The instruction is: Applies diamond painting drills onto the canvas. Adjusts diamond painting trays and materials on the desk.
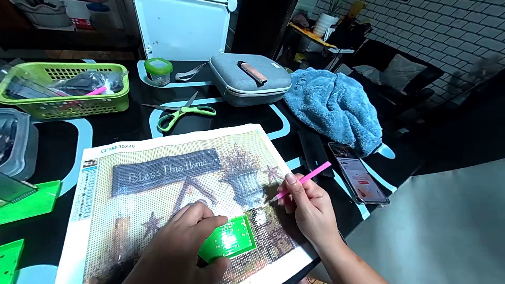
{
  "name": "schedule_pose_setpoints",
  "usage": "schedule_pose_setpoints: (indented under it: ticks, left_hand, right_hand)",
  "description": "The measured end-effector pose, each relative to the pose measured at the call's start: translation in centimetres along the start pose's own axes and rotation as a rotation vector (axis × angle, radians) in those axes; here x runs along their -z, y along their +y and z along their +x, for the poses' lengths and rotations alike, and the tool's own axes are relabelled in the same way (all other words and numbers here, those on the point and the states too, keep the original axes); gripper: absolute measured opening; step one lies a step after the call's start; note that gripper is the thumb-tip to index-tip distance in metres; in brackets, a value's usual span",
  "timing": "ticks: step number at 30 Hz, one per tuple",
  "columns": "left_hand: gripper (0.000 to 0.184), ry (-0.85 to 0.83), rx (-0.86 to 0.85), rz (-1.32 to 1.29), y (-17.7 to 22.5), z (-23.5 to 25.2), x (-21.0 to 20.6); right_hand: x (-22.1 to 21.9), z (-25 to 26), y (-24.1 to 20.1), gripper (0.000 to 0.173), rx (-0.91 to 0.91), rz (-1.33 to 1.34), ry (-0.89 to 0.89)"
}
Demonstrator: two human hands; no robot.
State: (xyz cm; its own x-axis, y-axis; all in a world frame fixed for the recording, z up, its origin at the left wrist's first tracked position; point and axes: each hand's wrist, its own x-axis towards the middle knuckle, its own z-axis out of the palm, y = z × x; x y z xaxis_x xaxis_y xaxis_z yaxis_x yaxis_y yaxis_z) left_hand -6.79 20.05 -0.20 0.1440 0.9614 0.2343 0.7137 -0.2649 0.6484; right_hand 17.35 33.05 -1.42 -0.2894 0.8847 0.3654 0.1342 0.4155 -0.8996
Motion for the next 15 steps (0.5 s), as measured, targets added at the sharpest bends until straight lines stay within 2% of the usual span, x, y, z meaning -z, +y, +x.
schedule_pose_setpoints:
  ticks: [6,11,15]
  left_hand:
    - [0.050,0.078,-0.050,0.029,-0.8,-0.2,-0.8]
    - [0.047,0.125,-0.071,0.067,-1.0,-0.2,-1.2]
    - [0.046,0.135,-0.071,0.080,-0.9,-0.2,-1.3]
  right_hand:
    - [-2.4,-1.6,-1.5,0.031,0.179,0.063,-0.298]
    - [-3.5,-1.5,-1.5,0.034,0.232,-0.040,-0.337]
    - [-4.0,-1.6,-1.7,0.034,0.236,-0.019,-0.360]
